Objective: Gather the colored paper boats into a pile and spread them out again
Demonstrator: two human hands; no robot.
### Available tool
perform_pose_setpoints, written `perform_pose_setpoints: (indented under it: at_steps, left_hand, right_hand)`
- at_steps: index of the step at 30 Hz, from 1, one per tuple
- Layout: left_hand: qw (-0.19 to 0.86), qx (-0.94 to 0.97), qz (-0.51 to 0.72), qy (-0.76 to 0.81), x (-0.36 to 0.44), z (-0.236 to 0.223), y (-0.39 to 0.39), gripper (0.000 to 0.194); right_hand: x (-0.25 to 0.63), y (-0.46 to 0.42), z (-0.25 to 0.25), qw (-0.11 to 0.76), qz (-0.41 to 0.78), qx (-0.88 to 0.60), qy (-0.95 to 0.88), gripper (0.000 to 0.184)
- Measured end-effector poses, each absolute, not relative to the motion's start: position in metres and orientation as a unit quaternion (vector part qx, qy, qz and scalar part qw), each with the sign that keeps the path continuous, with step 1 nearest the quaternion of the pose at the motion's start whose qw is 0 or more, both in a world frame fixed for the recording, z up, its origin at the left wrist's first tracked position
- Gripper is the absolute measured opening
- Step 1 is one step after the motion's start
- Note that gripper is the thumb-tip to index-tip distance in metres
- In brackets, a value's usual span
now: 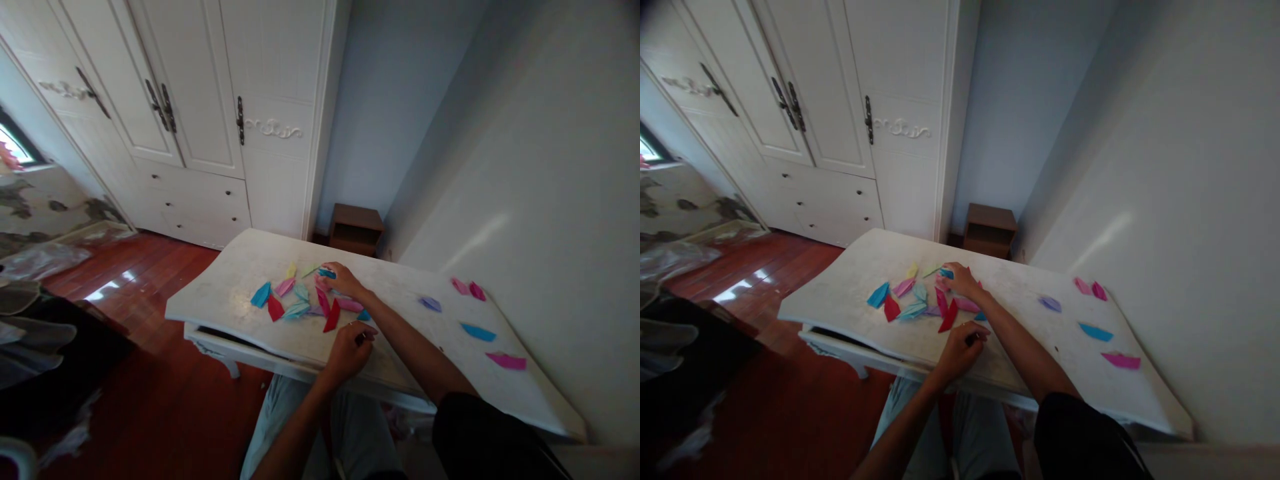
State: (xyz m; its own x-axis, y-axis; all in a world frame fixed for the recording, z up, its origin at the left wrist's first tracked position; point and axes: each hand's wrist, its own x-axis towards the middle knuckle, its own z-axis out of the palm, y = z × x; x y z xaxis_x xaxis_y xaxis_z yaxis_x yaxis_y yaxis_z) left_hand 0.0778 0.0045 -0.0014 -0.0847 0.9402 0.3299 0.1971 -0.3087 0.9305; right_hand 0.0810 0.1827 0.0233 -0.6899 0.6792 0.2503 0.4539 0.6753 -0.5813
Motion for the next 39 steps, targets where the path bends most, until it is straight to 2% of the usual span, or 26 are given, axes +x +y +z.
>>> perform_pose_setpoints:
  at_steps: [3,9,18,23,26,29,33,36,39]
  left_hand:
    - [0.337,0.594,0.551,0.479,0.077,-0.001,0.004,0.035]
    - [0.339,0.605,0.547,0.469,0.075,0.001,0.004,0.034]
    - [0.349,0.599,0.548,0.467,0.074,0.003,0.002,0.034]
    - [0.348,0.592,0.565,0.458,0.075,0.001,0.003,0.035]
    - [0.351,0.594,0.568,0.449,0.075,0.001,0.003,0.035]
    - [0.357,0.595,0.566,0.446,0.074,0.001,0.002,0.035]
    - [0.36,0.59,0.567,0.448,0.073,0.002,0.001,0.036]
    - [0.364,0.59,0.563,0.45,0.074,0.002,0.002,0.036]
    - [0.365,0.594,0.558,0.45,0.073,0.003,0.002,0.036]
  right_hand:
    - [0.08,0.186,0.019,0.219,0.253,-0.318,-0.887,0.038]
    - [0.082,0.191,0.017,0.225,0.273,-0.332,-0.875,0.047]
    - [0.118,0.209,0.024,0.318,0.273,-0.404,-0.813,0.042]
    - [0.131,0.204,0.021,0.278,0.26,-0.418,-0.825,0.041]
    - [0.117,0.194,0.022,0.217,0.202,-0.401,-0.867,0.049]
    - [0.101,0.189,0.026,0.179,0.145,-0.393,-0.89,0.049]
    - [0.096,0.19,0.032,0.183,0.144,-0.396,-0.888,0.053]
    - [0.105,0.194,0.033,0.22,0.18,-0.401,-0.871,0.057]
    - [0.12,0.197,0.032,0.254,0.219,-0.416,-0.845,0.052]
